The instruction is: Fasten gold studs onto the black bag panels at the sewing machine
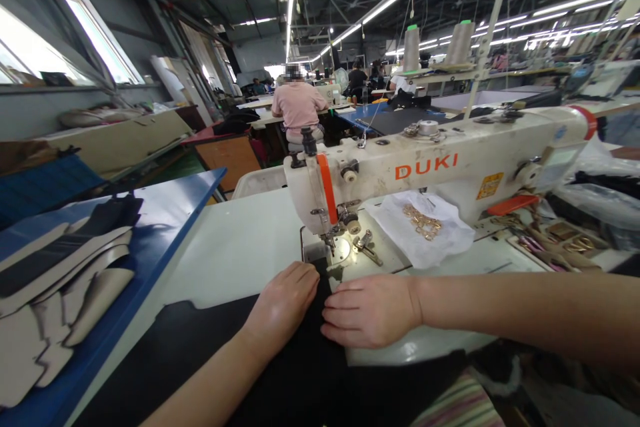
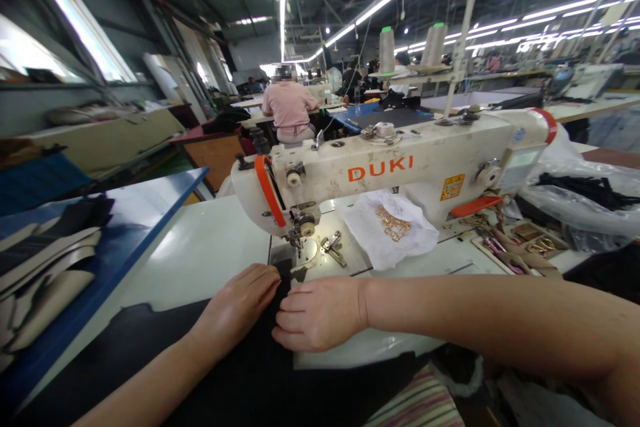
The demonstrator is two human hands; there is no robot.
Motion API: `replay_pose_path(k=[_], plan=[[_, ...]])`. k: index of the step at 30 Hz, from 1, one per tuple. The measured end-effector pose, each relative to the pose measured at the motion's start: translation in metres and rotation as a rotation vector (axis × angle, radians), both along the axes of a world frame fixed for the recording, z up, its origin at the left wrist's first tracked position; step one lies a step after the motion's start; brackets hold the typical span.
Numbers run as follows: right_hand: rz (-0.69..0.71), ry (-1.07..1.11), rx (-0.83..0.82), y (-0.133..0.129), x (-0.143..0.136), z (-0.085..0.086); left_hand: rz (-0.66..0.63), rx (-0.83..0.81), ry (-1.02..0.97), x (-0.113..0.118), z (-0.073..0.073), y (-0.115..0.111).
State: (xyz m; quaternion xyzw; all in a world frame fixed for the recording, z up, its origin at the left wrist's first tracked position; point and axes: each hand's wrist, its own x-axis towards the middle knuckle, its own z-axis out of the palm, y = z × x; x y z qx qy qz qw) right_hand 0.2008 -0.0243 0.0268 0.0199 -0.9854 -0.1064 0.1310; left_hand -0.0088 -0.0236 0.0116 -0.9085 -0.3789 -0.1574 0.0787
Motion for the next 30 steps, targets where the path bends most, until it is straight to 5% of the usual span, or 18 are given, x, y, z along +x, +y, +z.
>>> replay_pose_path(k=[3, 8, 30], plan=[[-0.074, 0.055, -0.028, -0.001, -0.004, -0.007, -0.029, 0.043, 0.008, -0.001, -0.001, 0.0], [-0.384, 0.032, -0.24, -0.013, -0.009, -0.015, -0.063, 0.073, 0.025, -0.003, 0.0, 0.0], [-0.374, 0.134, -0.282, -0.016, -0.007, -0.026, -0.178, 0.196, 0.011, 0.0, 0.001, 0.006]])
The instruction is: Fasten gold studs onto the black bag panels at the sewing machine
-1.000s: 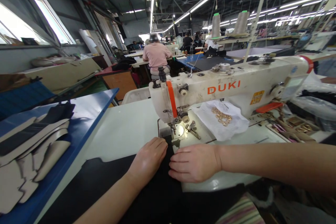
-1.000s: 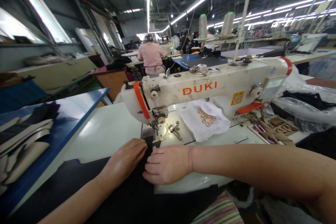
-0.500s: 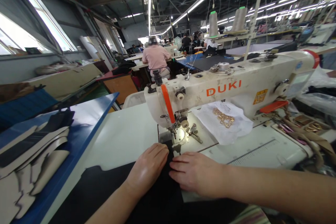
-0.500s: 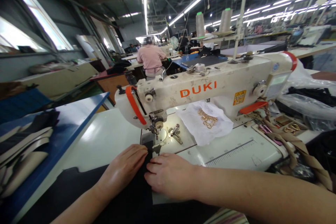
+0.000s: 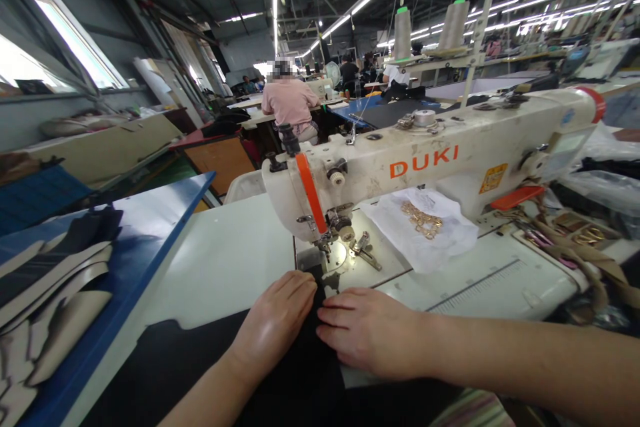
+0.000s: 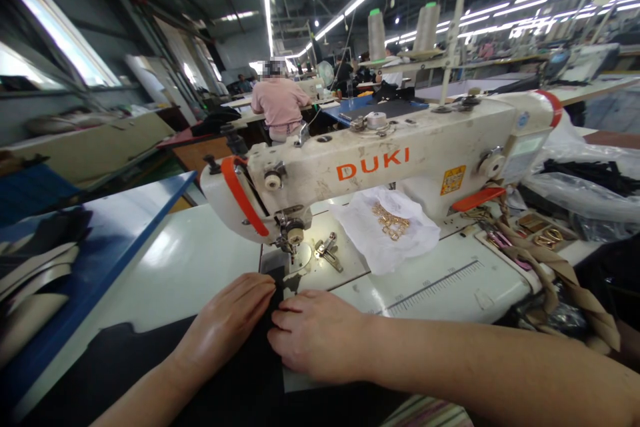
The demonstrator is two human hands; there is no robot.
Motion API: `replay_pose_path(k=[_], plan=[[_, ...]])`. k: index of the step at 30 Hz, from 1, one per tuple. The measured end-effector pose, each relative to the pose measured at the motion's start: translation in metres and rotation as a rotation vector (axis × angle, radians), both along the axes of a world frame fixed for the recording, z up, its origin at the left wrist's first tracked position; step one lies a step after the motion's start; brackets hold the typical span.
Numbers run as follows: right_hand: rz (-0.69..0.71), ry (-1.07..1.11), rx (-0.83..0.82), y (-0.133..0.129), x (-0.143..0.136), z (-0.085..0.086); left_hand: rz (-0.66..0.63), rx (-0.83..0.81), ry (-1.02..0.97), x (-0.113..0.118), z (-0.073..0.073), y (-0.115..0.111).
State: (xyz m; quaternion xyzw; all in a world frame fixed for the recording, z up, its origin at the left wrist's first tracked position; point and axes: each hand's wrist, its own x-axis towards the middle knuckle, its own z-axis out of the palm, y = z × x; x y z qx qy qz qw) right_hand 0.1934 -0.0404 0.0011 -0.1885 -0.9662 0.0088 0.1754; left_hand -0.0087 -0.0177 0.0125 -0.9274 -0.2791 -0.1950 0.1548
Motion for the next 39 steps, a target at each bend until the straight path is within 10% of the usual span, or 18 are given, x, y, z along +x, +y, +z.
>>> replay_pose_path(k=[39], plan=[[0.017, -0.071, 0.083, 0.026, 0.003, 0.005, 0.085, -0.179, -0.191, 0.01, -0.004, 0.004]])
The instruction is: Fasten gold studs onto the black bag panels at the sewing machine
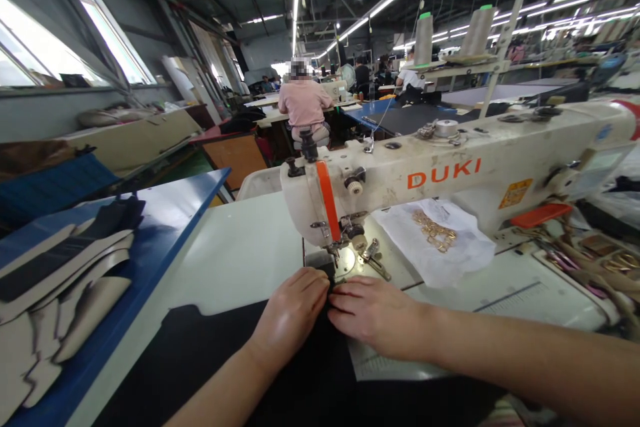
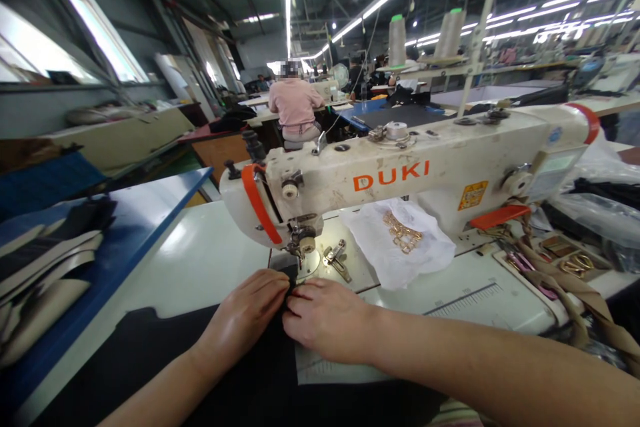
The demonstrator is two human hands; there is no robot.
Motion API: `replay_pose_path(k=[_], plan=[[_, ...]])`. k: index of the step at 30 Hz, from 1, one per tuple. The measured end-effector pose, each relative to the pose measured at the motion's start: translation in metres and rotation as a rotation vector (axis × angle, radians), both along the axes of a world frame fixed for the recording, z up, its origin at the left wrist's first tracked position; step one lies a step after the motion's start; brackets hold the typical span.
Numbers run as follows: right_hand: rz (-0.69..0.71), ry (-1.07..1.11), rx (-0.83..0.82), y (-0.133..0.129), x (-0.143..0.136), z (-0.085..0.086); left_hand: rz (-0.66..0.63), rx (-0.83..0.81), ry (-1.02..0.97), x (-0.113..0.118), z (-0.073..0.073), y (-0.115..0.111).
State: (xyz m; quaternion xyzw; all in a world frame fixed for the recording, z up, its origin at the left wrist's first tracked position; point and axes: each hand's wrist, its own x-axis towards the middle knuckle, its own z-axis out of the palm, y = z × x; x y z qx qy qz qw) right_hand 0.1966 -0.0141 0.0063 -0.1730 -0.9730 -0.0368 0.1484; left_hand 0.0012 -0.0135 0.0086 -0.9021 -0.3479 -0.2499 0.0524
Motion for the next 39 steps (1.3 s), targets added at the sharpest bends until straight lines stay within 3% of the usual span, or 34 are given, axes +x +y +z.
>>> replay_pose_path(k=[11, 39], plan=[[-0.017, -0.025, -0.045, 0.022, 0.009, 0.001, -0.024, 0.012, -0.032, 0.01, -0.003, 0.029], [-0.028, -0.058, -0.071, 0.031, 0.009, 0.0, -0.029, 0.107, 0.005, 0.007, -0.005, 0.039]])
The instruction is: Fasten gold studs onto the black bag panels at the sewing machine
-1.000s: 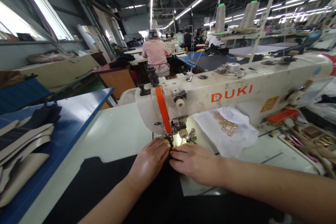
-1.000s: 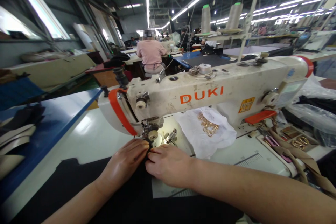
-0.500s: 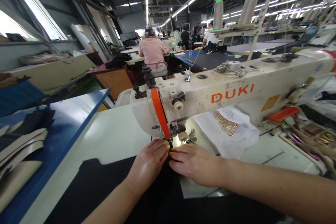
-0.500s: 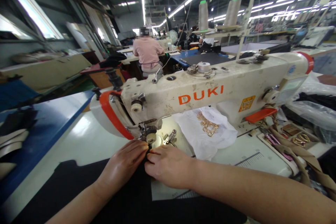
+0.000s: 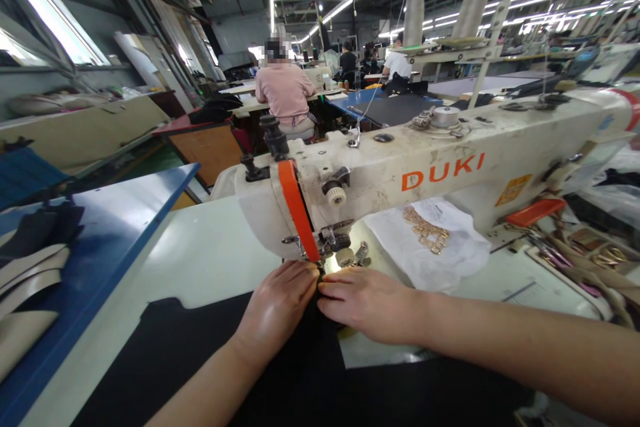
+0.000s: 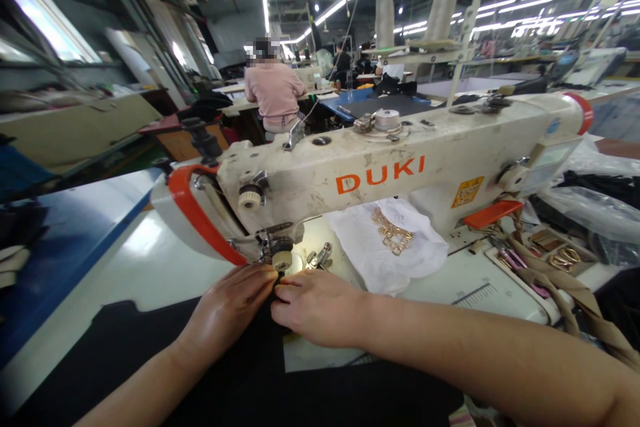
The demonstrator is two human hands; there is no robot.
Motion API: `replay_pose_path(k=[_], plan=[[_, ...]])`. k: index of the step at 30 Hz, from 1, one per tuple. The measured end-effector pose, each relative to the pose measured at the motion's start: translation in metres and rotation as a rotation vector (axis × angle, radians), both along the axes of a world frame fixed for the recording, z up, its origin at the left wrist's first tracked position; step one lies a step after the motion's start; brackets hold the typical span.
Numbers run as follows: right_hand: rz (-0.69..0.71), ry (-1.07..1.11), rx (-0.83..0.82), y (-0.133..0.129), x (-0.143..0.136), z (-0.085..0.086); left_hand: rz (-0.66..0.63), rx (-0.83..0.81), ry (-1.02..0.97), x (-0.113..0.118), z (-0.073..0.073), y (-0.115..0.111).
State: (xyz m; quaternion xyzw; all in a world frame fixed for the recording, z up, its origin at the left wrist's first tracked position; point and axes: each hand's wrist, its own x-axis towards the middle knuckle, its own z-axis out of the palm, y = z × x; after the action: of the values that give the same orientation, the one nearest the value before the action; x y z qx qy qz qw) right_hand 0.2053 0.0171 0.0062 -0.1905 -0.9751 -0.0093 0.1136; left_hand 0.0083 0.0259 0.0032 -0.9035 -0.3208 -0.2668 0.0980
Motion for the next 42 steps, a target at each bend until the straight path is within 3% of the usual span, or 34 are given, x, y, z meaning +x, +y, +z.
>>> replay_pose_path(k=[10, 19, 25, 30, 42], plan=[[0.01, -0.002, -0.003, 0.001, 0.001, 0.0, 0.029, 0.024, 0.012, 0.0, -0.002, 0.0], [0.002, 0.01, 0.011, 0.0, -0.003, -0.002, 0.048, -0.055, -0.002, 0.002, -0.001, -0.001], [-0.061, -0.018, 0.049, -0.011, -0.003, 0.002, 0.051, -0.082, -0.021, -0.004, -0.005, -0.006], [-0.031, 0.01, 0.032, -0.02, 0.001, 0.004, 0.103, -0.083, 0.008, -0.008, -0.007, -0.014], [-0.011, 0.031, 0.044, -0.012, -0.001, -0.004, 0.096, -0.051, 0.078, -0.008, -0.006, -0.015]])
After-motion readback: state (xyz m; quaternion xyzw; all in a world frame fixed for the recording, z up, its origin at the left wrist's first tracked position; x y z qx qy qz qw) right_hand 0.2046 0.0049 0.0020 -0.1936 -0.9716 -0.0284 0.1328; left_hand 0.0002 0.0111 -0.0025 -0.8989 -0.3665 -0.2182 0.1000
